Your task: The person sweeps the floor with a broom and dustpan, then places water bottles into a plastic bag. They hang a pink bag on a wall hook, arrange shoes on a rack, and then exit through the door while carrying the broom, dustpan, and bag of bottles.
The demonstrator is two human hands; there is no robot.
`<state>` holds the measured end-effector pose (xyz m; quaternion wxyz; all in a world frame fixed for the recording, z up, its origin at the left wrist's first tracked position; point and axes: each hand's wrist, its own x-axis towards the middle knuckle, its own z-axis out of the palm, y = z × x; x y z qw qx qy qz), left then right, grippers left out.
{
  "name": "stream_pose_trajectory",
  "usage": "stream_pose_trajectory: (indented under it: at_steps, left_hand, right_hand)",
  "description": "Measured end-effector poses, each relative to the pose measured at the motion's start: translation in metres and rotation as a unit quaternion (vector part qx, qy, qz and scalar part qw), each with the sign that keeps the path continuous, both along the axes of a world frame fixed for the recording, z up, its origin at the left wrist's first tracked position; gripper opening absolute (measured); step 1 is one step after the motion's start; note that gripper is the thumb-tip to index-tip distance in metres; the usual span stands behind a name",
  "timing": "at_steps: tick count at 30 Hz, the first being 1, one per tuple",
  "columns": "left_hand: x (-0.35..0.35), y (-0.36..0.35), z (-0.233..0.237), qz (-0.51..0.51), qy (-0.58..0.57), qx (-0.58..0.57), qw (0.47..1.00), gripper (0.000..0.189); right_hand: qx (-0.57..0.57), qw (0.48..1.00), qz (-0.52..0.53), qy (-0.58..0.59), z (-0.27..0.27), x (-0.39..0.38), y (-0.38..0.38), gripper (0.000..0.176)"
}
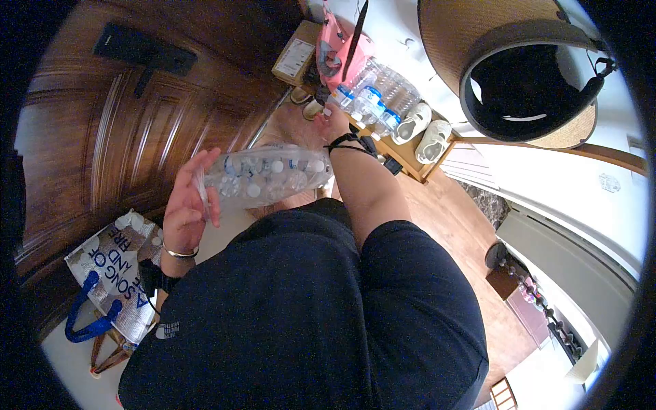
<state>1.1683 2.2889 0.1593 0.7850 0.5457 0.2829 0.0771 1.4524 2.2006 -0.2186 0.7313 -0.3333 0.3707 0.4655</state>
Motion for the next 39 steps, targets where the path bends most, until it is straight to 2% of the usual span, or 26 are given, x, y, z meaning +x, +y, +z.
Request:
stream_pose_trajectory:
  at_steps: [3, 7, 11, 12, 13, 16, 17, 19, 20, 21, 22, 27, 29, 31, 33, 35, 39]
  left_hand:
    - [0.000, 0.002, -0.006, -0.003, -0.006, 0.002, 1.000, 0.101]
    - [0.007, 0.001, -0.013, -0.022, -0.016, -0.012, 1.000, 0.101]
    - [0.025, -0.003, -0.016, -0.047, -0.014, -0.026, 0.998, 0.100]
    - [0.028, -0.008, -0.014, -0.050, -0.014, -0.027, 0.998, 0.100]
    - [0.034, -0.010, -0.013, -0.054, -0.012, -0.031, 0.998, 0.100]
    - [0.051, -0.015, -0.010, -0.070, -0.014, -0.032, 0.997, 0.099]
    - [0.053, -0.014, -0.008, -0.074, -0.016, -0.031, 0.997, 0.099]
    - [0.054, -0.012, -0.009, -0.078, -0.018, -0.022, 0.997, 0.098]
    - [0.055, -0.011, -0.010, -0.079, -0.021, -0.021, 0.996, 0.098]
    - [0.054, -0.010, -0.008, -0.081, -0.021, -0.013, 0.996, 0.098]
    - [0.051, -0.014, -0.009, -0.075, -0.019, -0.025, 0.997, 0.097]
    - [0.058, -0.005, -0.018, -0.069, -0.023, -0.033, 0.997, 0.094]
    - [0.060, 0.001, -0.020, -0.073, -0.023, -0.030, 0.997, 0.094]
    - [0.061, 0.006, -0.020, -0.076, -0.023, -0.026, 0.996, 0.094]
    - [0.059, 0.011, -0.020, -0.084, -0.014, -0.027, 0.996, 0.094]
    - [0.059, 0.012, -0.021, -0.085, -0.011, -0.022, 0.996, 0.096]
    - [0.059, 0.017, -0.023, -0.099, -0.017, -0.026, 0.995, 0.093]
  right_hand:
    - [0.017, 0.999, -0.014, 0.025, -0.004, 0.006, -0.009, 0.029]
    - [0.044, 0.997, -0.008, -0.056, 0.006, 0.006, -0.032, 0.025]
    - [0.086, 0.993, -0.055, -0.065, 0.051, 0.003, -0.052, 0.028]
    - [0.129, 0.987, -0.085, -0.038, 0.046, 0.006, -0.050, 0.035]
    - [0.131, 0.986, -0.092, -0.042, 0.046, 0.009, -0.047, 0.035]
    - [0.141, 0.981, -0.124, -0.049, 0.047, 0.017, -0.024, 0.067]
    - [0.149, 0.980, -0.126, -0.049, 0.048, 0.022, -0.015, 0.067]
    - [0.091, 0.990, -0.094, -0.054, 0.049, 0.031, 0.006, 0.071]
    - [0.082, 0.991, -0.050, -0.093, 0.062, 0.032, 0.002, 0.070]
    - [0.048, 0.994, -0.025, -0.095, 0.050, 0.031, 0.005, 0.066]
    - [0.035, 0.994, -0.037, -0.095, 0.038, 0.033, 0.007, 0.065]
    - [-0.017, 0.997, -0.046, -0.066, 0.048, 0.047, 0.014, 0.062]
    - [0.036, 0.991, -0.048, -0.119, 0.050, 0.048, 0.010, 0.056]
    - [0.026, 0.991, -0.067, -0.116, 0.050, 0.044, 0.015, 0.051]
    - [0.070, 0.982, -0.096, -0.150, 0.047, 0.039, 0.015, 0.046]
    - [0.055, 0.982, -0.119, -0.139, 0.057, 0.034, 0.009, 0.042]
    - [0.005, 0.971, -0.133, -0.197, 0.078, 0.021, -0.007, 0.039]
